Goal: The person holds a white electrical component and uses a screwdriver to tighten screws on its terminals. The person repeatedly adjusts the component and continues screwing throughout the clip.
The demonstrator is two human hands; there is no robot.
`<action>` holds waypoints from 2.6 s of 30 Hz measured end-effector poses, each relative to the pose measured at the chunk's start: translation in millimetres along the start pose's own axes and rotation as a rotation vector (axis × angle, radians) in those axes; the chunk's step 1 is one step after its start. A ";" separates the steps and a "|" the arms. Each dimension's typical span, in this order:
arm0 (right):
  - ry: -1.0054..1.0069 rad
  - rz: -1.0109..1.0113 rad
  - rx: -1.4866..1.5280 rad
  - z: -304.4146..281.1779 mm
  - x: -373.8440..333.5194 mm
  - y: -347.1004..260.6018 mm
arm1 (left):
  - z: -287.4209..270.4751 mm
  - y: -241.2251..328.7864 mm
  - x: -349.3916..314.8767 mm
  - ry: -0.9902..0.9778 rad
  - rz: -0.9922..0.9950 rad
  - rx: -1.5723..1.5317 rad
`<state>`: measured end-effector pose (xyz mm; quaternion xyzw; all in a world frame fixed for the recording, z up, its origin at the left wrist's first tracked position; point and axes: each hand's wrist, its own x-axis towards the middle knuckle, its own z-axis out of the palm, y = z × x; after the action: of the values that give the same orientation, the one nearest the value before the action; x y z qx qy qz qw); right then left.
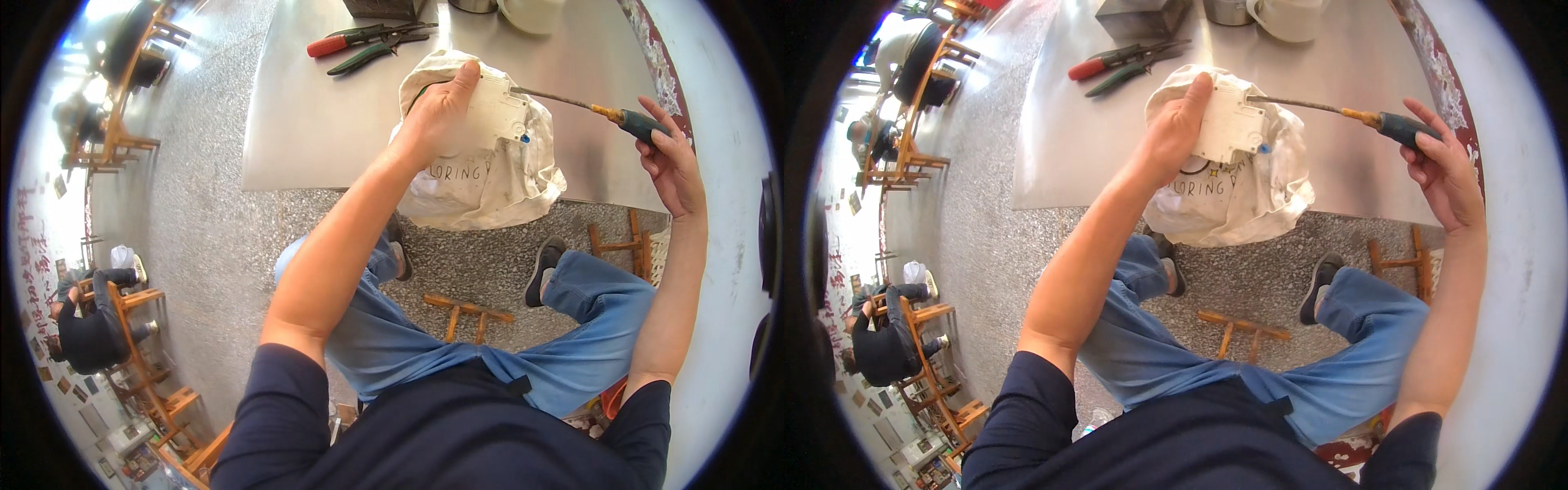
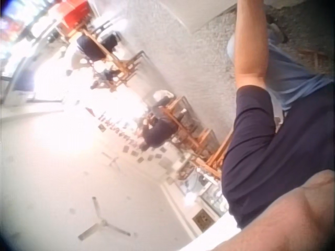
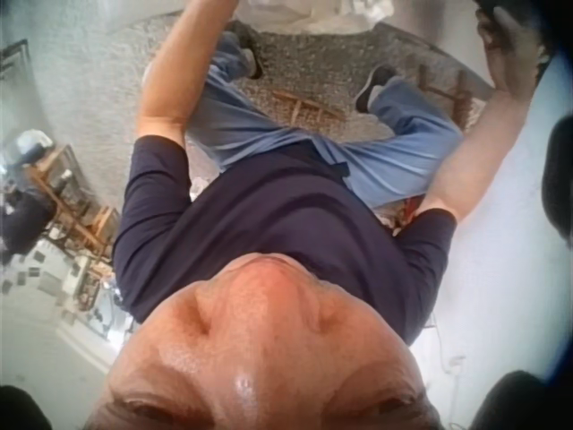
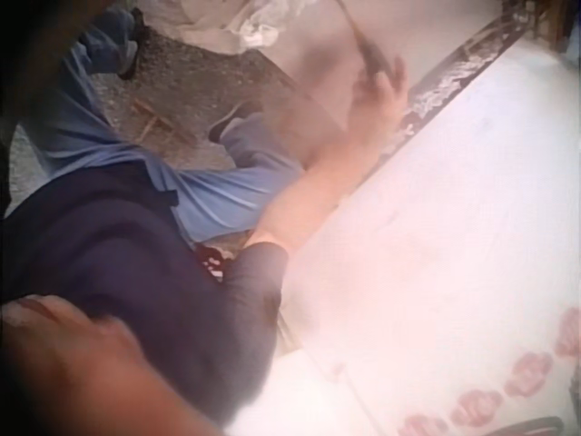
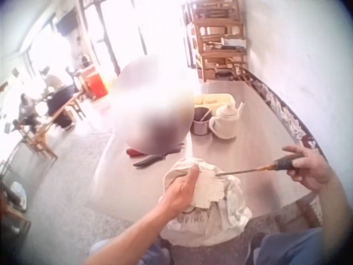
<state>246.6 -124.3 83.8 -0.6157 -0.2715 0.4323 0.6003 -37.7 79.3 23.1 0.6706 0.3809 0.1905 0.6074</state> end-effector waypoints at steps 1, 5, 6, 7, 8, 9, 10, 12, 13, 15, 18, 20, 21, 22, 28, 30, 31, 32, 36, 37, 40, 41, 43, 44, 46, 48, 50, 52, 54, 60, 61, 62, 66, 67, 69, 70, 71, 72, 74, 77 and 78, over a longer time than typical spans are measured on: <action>-0.033 0.001 -0.019 -4.7 0.9 1.8 | -0.8 -1.2 0.9 -0.008 -0.002 0.008; -0.095 0.032 -0.067 -21.5 5.2 4.0 | 1.6 1.4 0.2 0.016 -0.017 0.017; -0.094 0.046 -0.071 -22.3 5.6 3.1 | 1.3 3.3 -0.9 0.018 -0.016 0.019; -0.071 0.084 -0.095 -24.2 6.4 2.7 | 1.3 4.0 -1.4 0.021 -0.015 0.021; -0.052 0.122 -0.117 -25.8 8.4 3.1 | 0.8 2.4 -0.3 0.015 -0.011 0.033; -0.033 0.159 -0.138 -25.5 9.3 2.8 | 0.5 -0.5 1.8 0.010 -0.008 0.045; -0.012 0.138 -0.137 -22.7 8.2 2.5 | 0.5 -2.1 3.0 0.004 -0.004 0.058; 0.025 0.098 -0.131 -9.8 4.3 1.7 | 0.1 -1.5 1.7 0.010 -0.001 0.056; -0.005 0.084 -0.108 -9.7 4.3 3.4 | -0.4 -1.1 1.1 0.013 0.001 0.055; -0.057 0.053 -0.070 -12.5 3.0 4.3 | 0.0 -0.6 1.2 0.010 0.004 0.051; -0.071 0.007 -0.087 -17.9 4.3 6.0 | -0.6 -4.3 3.6 0.000 0.021 0.061; -0.066 -0.007 -0.095 -16.4 2.9 5.2 | -0.8 -4.5 3.9 -0.001 0.023 0.073; -0.063 -0.014 -0.099 -16.1 2.4 5.0 | -0.9 -2.2 2.9 0.002 0.016 0.078; -0.079 0.009 -0.094 -19.0 3.6 5.6 | -0.8 -0.6 2.2 0.006 0.009 0.084; -0.012 0.126 -0.145 -18.9 7.2 1.8 | 0.3 -2.9 4.5 0.039 -0.023 0.091; 0.032 0.056 -0.127 -5.1 3.9 3.8 | -1.3 -3.8 4.9 0.014 -0.038 0.079; 0.026 0.031 -0.115 -0.2 1.7 3.5 | -1.6 -4.4 5.2 0.001 -0.045 0.073; 0.019 0.005 -0.105 4.7 -0.8 0.7 | -1.9 -5.1 6.0 0.002 -0.052 0.067; -0.054 -0.010 -0.130 -12.4 1.7 2.4 | -1.7 -14.0 10.8 0.000 -0.051 0.032; -0.045 0.026 -0.130 -15.6 2.2 1.7 | -1.6 -15.9 12.0 -0.002 -0.043 0.020; -0.005 0.094 -0.126 -17.3 3.3 -1.1 | -0.3 -7.7 3.8 -0.049 -0.050 -0.068; 0.016 0.092 -0.127 -13.9 2.8 -0.8 | -1.3 -7.5 2.4 -0.058 -0.007 -0.049; 0.002 0.052 -0.100 -11.2 -0.4 -2.5 | -4.4 -8.1 0.1 -0.077 0.079 -0.013; -0.029 0.017 -0.076 -12.4 -4.4 -5.2 | -5.5 -3.4 -2.4 -0.102 0.066 0.027; -0.071 -0.014 -0.051 -17.9 -9.3 -7.4 | -9.0 9.3 -8.2 -0.151 0.042 0.108; -0.100 -0.004 -0.051 -26.2 -11.2 -5.9 | -9.1 4.9 -10.8 -0.132 0.109 0.009; -0.128 0.001 -0.023 -31.8 -11.6 -5.4 | -11.2 4.2 -12.9 -0.142 0.141 -0.046; -0.140 -0.001 -0.011 -37.8 -12.4 -1.4 | -16.3 6.9 -15.4 -0.181 0.139 -0.056; -0.143 -0.015 -0.011 -42.2 -13.0 5.5 | -22.4 1.7 -19.0 -0.214 0.210 0.025; -0.260 -0.162 0.005 -34.5 -14.3 10.1 | -33.3 5.6 -35.1 -0.191 0.311 0.225; -0.256 -0.147 0.022 -33.0 -15.7 9.8 | -35.0 5.1 -36.9 -0.185 0.330 0.293; -0.252 -0.135 0.035 -31.3 -16.8 7.3 | -35.7 3.8 -38.3 -0.168 0.336 0.294; -0.216 -0.102 -0.012 -34.3 -18.5 6.5 | -31.3 -2.6 -48.4 -0.101 0.382 0.320; -0.201 -0.081 -0.039 -32.5 -19.1 7.4 | -29.4 -4.1 -50.8 -0.083 0.398 0.332; -0.170 -0.039 -0.102 -29.5 -20.5 7.6 | -26.1 -10.1 -51.0 -0.047 0.534 0.364; -0.181 -0.056 -0.122 -26.9 -21.6 9.4 | -25.2 -10.6 -53.0 -0.040 0.561 0.387; -0.195 -0.048 -0.129 -29.0 -21.5 10.6 | -23.0 -10.5 -54.1 -0.032 0.588 0.404; -0.208 -0.040 -0.136 -33.1 -21.1 11.5 | -21.4 -9.6 -55.7 -0.033 0.572 0.419; -0.212 -0.009 -0.146 -34.1 -19.2 9.9 | -18.3 -9.0 -57.2 -0.013 0.610 0.411; -0.199 0.045 -0.152 -33.7 -17.5 8.7 | -18.1 -9.5 -59.5 0.002 0.642 0.384; -0.194 0.053 -0.170 -36.8 -16.0 11.5 | -17.8 -10.1 -59.6 0.002 0.650 0.370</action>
<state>268.4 -158.0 72.4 -0.6264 -0.3476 0.4811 0.5053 -91.2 46.6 29.2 0.8548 0.1766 0.3022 0.3832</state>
